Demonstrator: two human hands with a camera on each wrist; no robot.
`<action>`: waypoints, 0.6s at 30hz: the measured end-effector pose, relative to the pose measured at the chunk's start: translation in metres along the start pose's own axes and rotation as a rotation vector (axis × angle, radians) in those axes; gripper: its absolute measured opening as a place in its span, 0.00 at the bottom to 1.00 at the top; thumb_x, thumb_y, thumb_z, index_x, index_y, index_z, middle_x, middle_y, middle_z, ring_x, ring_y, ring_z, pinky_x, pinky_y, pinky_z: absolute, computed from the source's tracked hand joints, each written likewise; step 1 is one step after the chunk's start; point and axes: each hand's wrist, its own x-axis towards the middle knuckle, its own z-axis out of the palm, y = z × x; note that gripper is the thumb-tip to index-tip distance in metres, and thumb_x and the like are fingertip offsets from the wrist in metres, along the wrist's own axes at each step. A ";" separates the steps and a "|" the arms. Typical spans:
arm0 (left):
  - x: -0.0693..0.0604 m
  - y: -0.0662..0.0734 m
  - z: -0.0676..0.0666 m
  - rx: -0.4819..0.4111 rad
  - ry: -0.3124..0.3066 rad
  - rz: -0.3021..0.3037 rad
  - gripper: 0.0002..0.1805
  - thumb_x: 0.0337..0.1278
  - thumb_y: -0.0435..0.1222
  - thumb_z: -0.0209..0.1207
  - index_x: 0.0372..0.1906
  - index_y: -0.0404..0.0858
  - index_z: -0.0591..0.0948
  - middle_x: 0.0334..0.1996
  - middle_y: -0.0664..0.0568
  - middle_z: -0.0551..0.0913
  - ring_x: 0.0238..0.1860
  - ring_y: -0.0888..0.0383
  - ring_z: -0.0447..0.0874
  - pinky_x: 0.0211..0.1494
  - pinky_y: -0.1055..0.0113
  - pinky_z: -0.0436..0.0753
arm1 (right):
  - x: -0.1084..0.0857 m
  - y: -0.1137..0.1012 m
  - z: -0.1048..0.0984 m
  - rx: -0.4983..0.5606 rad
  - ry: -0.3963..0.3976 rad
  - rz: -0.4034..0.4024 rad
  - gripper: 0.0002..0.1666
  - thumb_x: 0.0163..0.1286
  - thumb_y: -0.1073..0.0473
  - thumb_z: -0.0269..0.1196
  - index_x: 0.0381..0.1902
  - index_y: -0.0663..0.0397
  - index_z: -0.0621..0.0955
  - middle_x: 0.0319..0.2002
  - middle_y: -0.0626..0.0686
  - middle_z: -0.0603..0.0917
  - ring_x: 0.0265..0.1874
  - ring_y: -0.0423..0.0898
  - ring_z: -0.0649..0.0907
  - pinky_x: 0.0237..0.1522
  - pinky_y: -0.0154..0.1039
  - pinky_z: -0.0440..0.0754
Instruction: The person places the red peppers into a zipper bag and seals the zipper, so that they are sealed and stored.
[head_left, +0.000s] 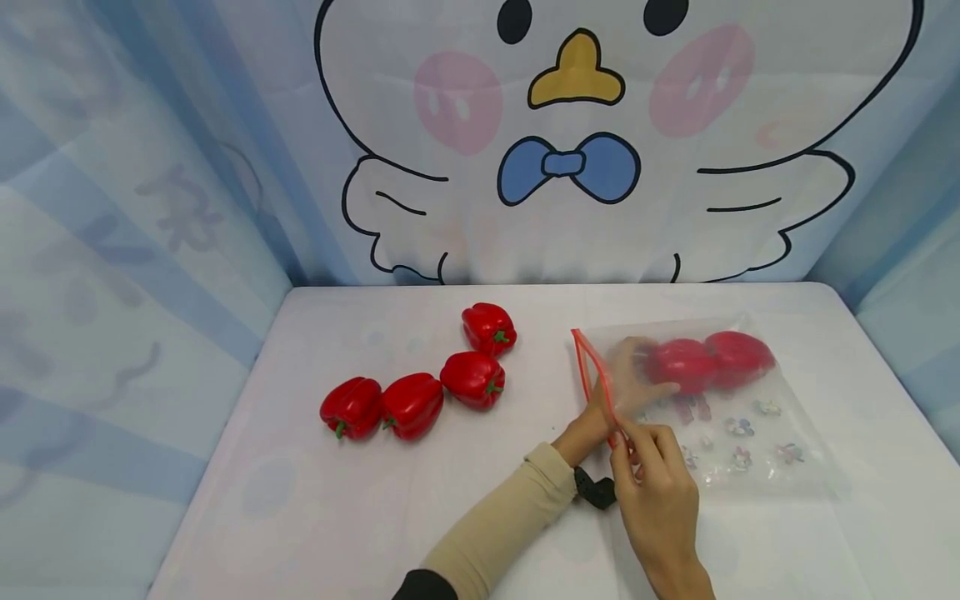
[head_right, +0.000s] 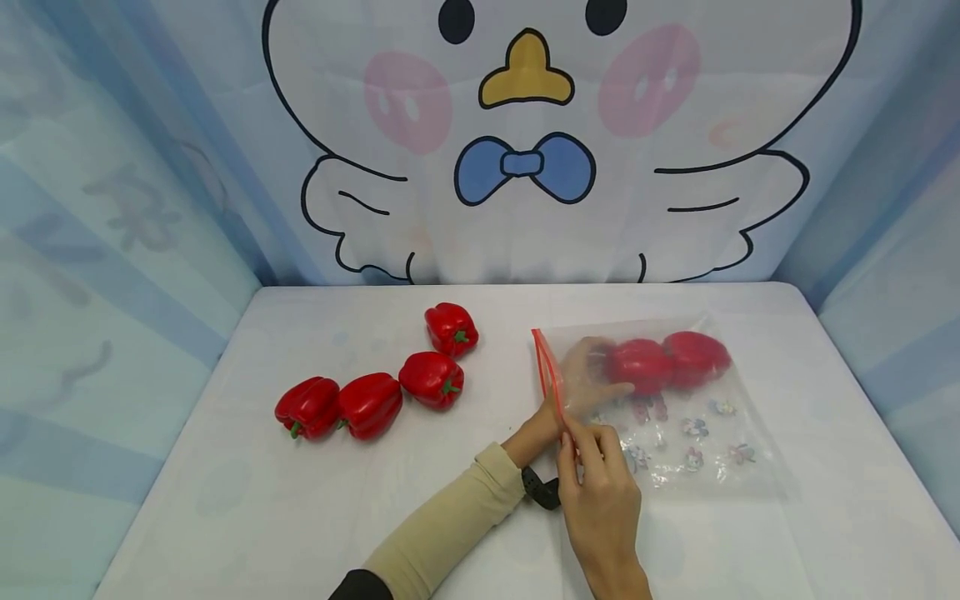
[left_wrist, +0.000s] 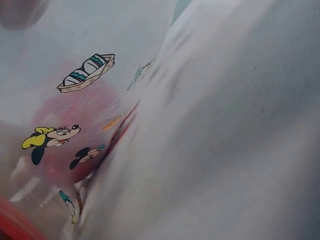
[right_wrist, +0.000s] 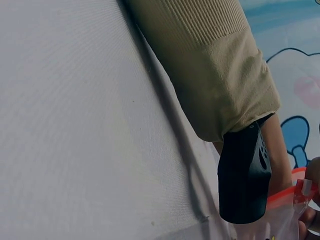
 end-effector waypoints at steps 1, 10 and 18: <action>0.000 -0.001 0.000 0.004 -0.007 -0.001 0.32 0.57 0.39 0.74 0.65 0.37 0.77 0.59 0.46 0.84 0.60 0.58 0.83 0.61 0.80 0.77 | 0.000 0.000 0.000 -0.002 -0.002 0.002 0.16 0.61 0.72 0.69 0.48 0.62 0.88 0.34 0.55 0.81 0.26 0.40 0.76 0.26 0.25 0.72; 0.001 -0.005 -0.002 -0.021 -0.036 0.012 0.32 0.56 0.37 0.74 0.65 0.35 0.77 0.59 0.43 0.84 0.59 0.56 0.84 0.58 0.82 0.78 | 0.000 0.001 -0.002 -0.028 -0.047 0.031 0.17 0.62 0.73 0.69 0.49 0.62 0.88 0.36 0.55 0.82 0.28 0.40 0.77 0.27 0.23 0.73; 0.002 -0.005 0.000 -0.081 -0.029 0.028 0.31 0.56 0.32 0.73 0.66 0.32 0.78 0.60 0.40 0.84 0.61 0.54 0.84 0.58 0.81 0.79 | 0.000 0.000 -0.002 -0.016 -0.034 0.031 0.17 0.62 0.72 0.69 0.50 0.61 0.88 0.36 0.54 0.82 0.27 0.39 0.76 0.27 0.23 0.72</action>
